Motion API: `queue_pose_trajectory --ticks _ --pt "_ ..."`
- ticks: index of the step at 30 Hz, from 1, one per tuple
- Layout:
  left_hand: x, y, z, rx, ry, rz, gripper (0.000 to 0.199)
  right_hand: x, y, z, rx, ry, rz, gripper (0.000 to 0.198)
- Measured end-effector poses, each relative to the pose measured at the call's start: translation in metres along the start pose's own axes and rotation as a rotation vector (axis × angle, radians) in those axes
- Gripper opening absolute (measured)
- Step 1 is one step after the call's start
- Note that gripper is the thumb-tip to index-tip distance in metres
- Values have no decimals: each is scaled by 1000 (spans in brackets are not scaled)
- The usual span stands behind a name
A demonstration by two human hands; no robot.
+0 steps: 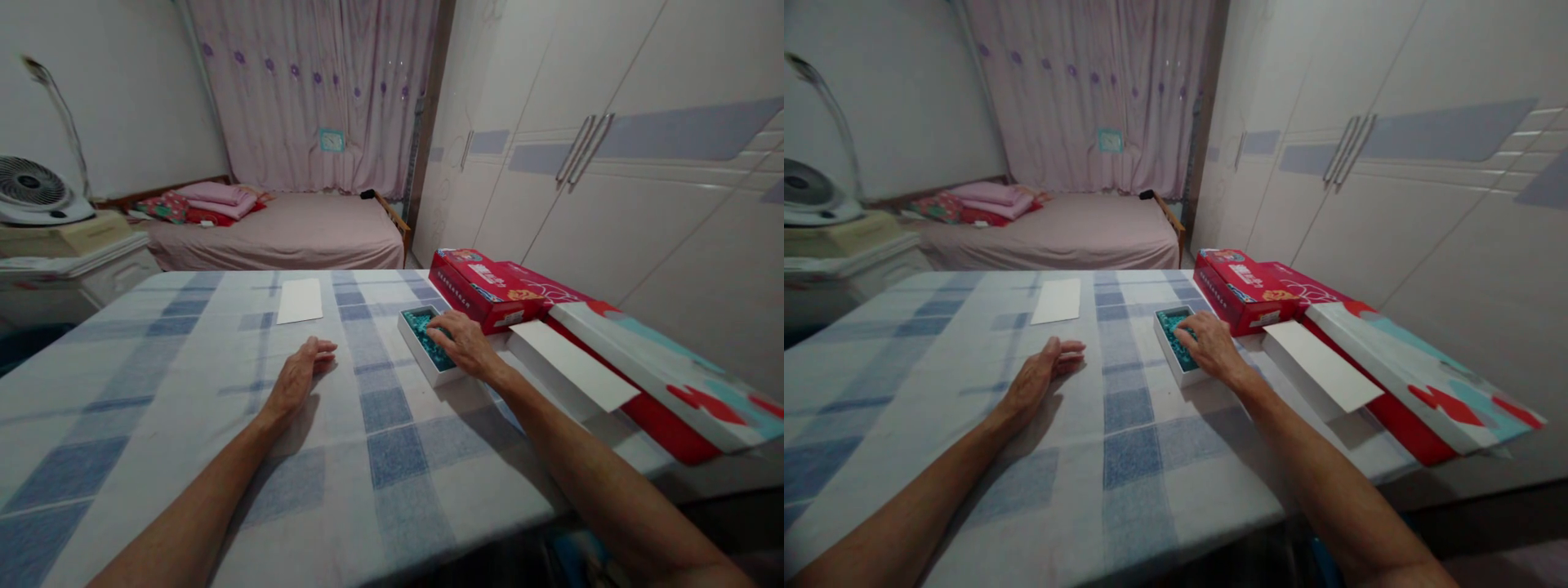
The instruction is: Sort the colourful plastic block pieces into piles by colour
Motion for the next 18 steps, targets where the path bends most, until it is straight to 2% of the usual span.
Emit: queue_pose_trajectory --ticks 3,9,14,18 --pt "-2 0 1 2 -5 -11 75 0 4 -8 -14 -11 5 28" --pt "-3 0 3 -1 -6 -16 74 -4 23 -10 131 26 127 33" --pt "-1 1 0 -1 -7 -10 76 6 18 -17 -3 12 103 33" --pt "-2 1 1 -6 -1 -18 76 11 22 -30 51 -70 76 31"
Point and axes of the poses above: each hand's wrist, its own z-axis away from the middle knuckle, its own y-axis out of the palm, x = y × z, the point moved 1 cm from there along -z, towards the middle knuckle, and after that the axes turned 3 degrees about -y, right-handed, at the moved point
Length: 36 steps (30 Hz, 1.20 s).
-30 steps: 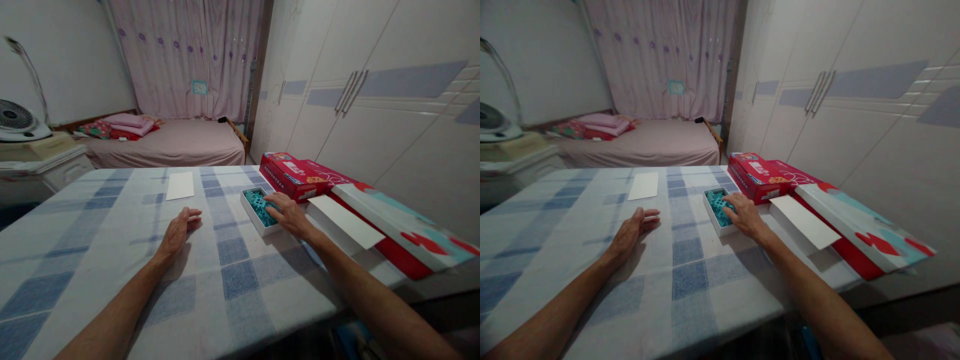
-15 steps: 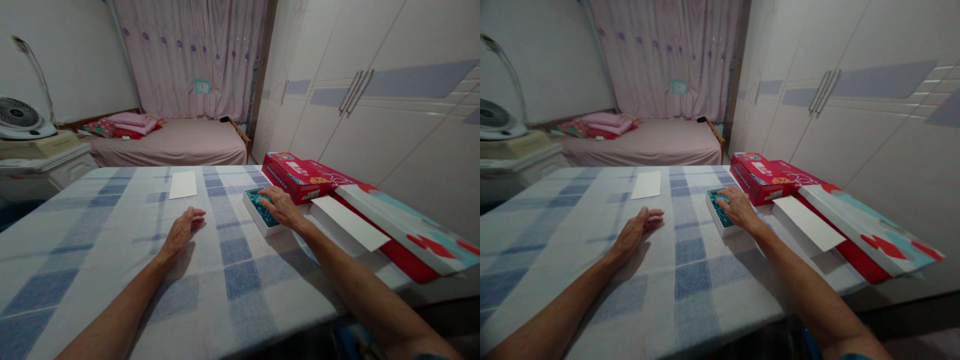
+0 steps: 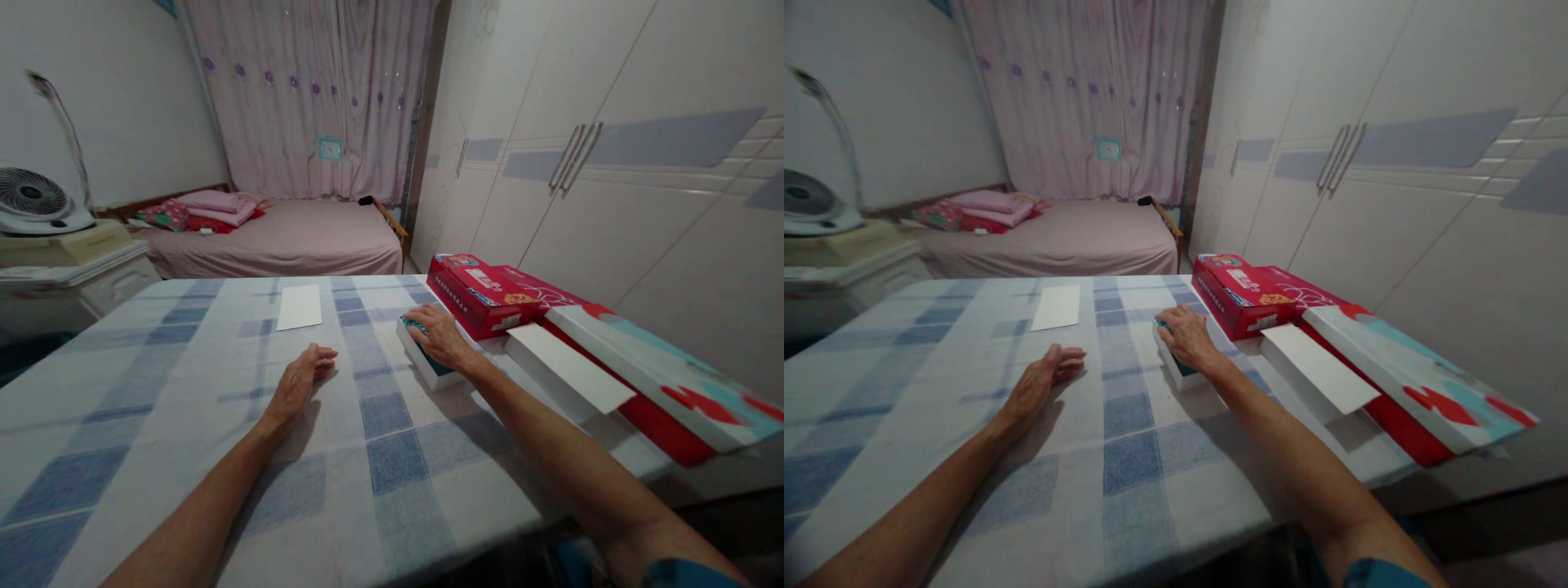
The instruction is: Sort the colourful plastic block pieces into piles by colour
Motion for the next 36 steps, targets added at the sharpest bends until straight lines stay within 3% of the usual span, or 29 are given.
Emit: queue_pose_trajectory --ticks 3,6,15,19,25,31,36 --pt "0 0 1 17 11 4 76 -3 7 -5 25 43 34 30" --pt "1 0 0 30 15 2 77 -8 9 -5 -56 132 30 25" --pt "4 0 -2 28 20 -15 73 -23 -1 -6 -247 420 -321 20" --pt "4 0 -2 30 24 -13 73 -22 2 1 -153 364 -236 18" --pt "2 0 -1 28 29 -45 76 -15 1 7 -139 298 27 19" --pt "3 0 -3 39 31 -71 83 -9 4 9 -139 261 -115 14" --pt "5 -1 -5 44 35 -94 87 -8 5 9 -185 307 -195 11"
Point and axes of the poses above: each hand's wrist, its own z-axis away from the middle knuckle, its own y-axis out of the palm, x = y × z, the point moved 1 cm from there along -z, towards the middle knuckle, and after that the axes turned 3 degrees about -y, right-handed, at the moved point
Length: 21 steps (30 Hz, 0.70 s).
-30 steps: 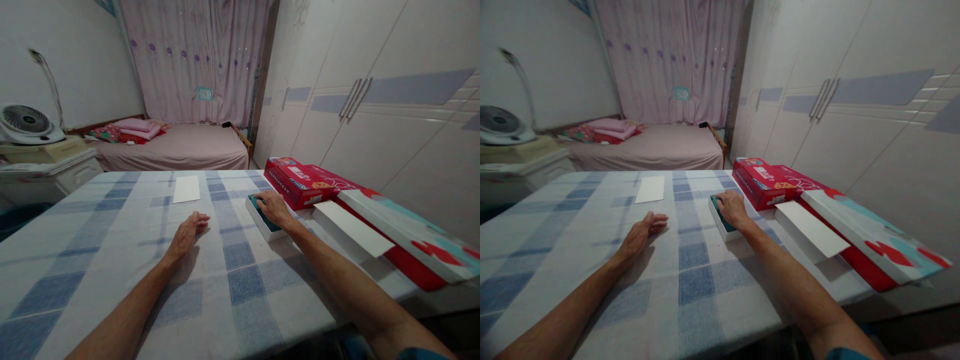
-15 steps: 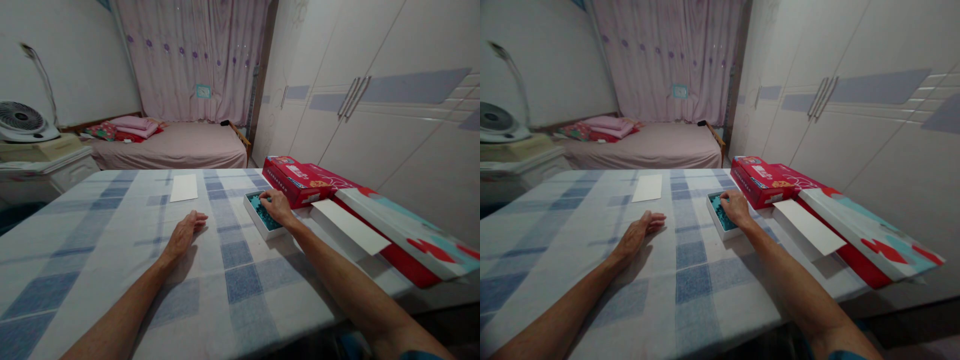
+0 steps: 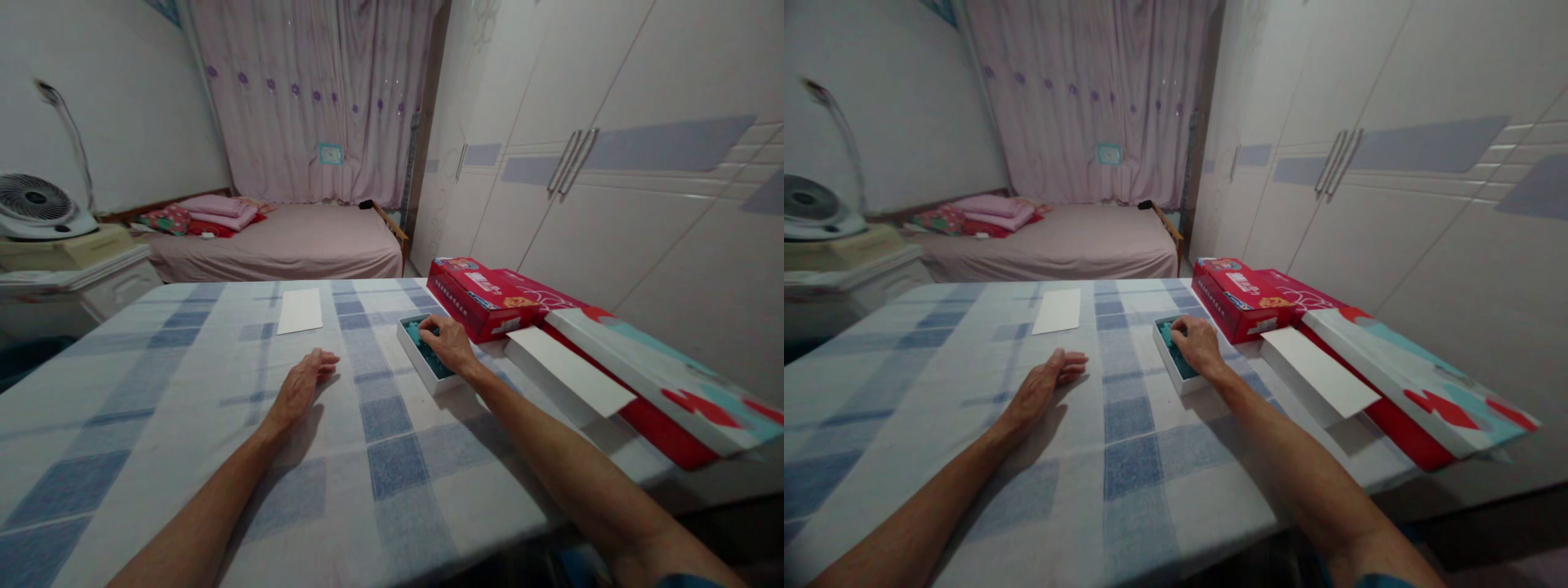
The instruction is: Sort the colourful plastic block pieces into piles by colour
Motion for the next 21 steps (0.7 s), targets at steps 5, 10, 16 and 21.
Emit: queue_pose_trajectory --ticks 5,10,16,21 --pt "1 -1 0 9 9 -25 86 -7 -15 -7 -85 31 -136 14" --pt "2 -1 0 11 10 9 79 -21 -14 -11 -102 124 -358 20" --pt "2 -1 0 5 16 -3 80 -26 -3 -7 -33 181 -300 15" --pt "3 -1 0 17 23 -34 78 -20 -14 -5 -55 72 -154 23"
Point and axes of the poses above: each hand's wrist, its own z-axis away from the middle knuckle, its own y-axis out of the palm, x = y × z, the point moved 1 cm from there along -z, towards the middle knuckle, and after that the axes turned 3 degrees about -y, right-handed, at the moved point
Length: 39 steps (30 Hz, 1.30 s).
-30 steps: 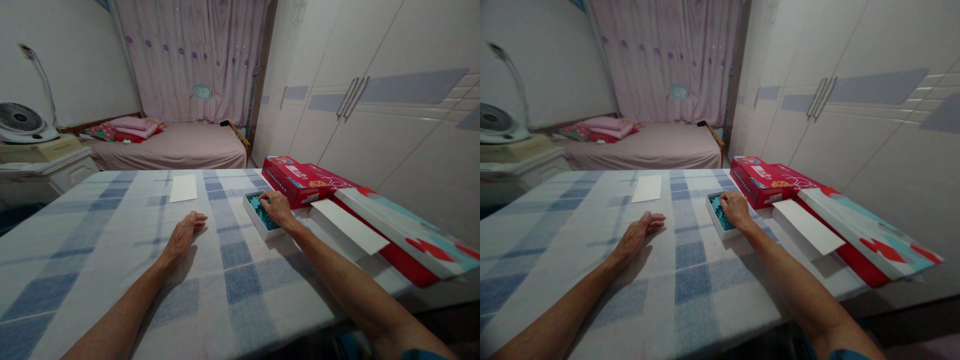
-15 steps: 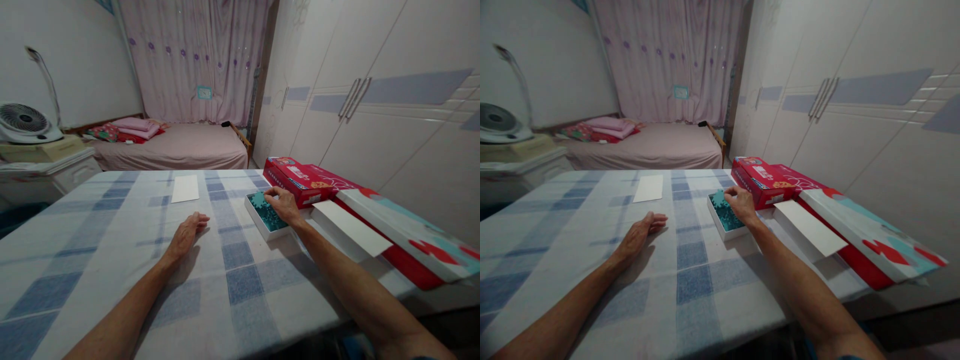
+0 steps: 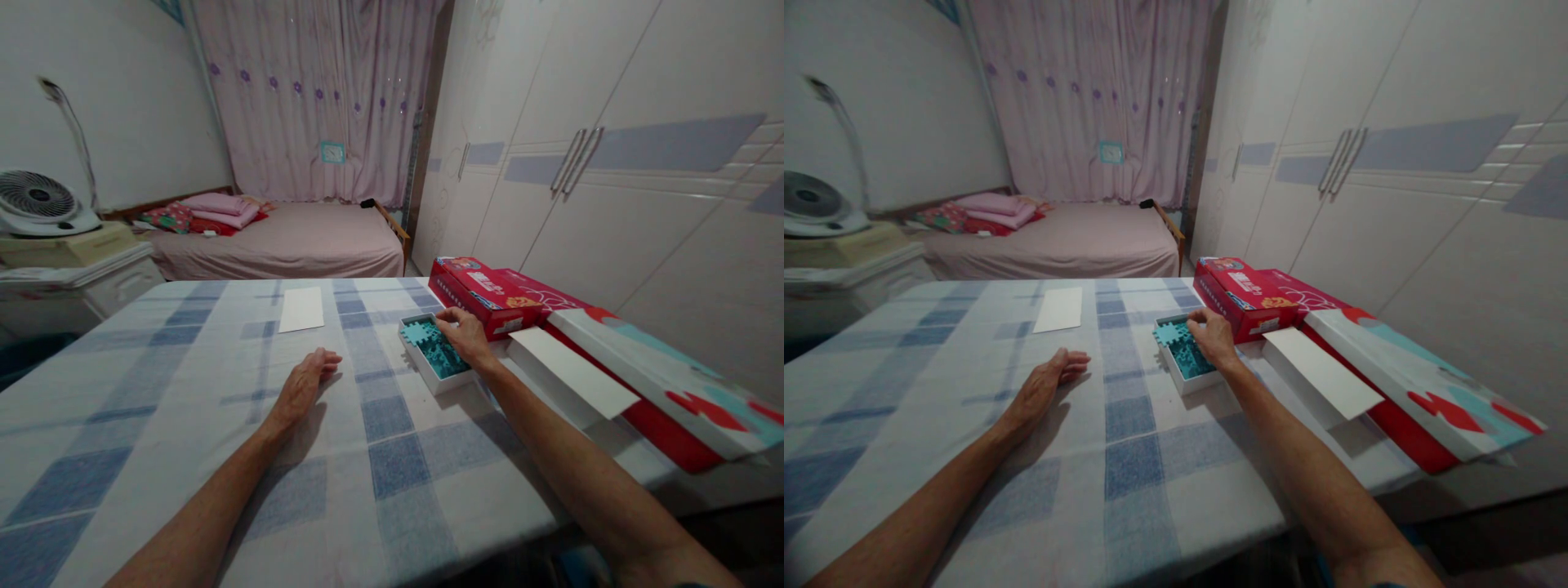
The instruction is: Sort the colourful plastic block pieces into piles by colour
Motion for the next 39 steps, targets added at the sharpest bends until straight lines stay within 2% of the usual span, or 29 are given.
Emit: queue_pose_trajectory --ticks 4,7,9,12,16,20,24,29,33,39 --pt "3 0 -2 -1 6 -11 77 8 4 0 216 -258 90 48" --pt "5 0 -3 -2 16 -4 75 11 10 -3 365 -283 147 52" --pt "5 0 -3 -3 16 6 74 13 12 -7 403 -261 165 51" --pt "3 0 -1 -11 4 23 74 13 8 -12 361 -220 125 40" --pt "-1 0 1 0 7 -5 75 10 -3 -13 203 -184 109 29" --pt "-3 0 3 -2 15 -15 74 16 -10 -1 155 -325 138 28" --pt "-5 1 4 -5 12 -10 75 47 0 39 216 -493 295 36" --pt "-8 1 5 -11 0 -28 84 81 34 86 287 -434 596 48" --pt "-10 1 5 0 -1 -50 84 83 51 92 295 -394 657 39" --pt "-5 1 3 -3 11 -40 81 78 51 86 344 -375 626 20"
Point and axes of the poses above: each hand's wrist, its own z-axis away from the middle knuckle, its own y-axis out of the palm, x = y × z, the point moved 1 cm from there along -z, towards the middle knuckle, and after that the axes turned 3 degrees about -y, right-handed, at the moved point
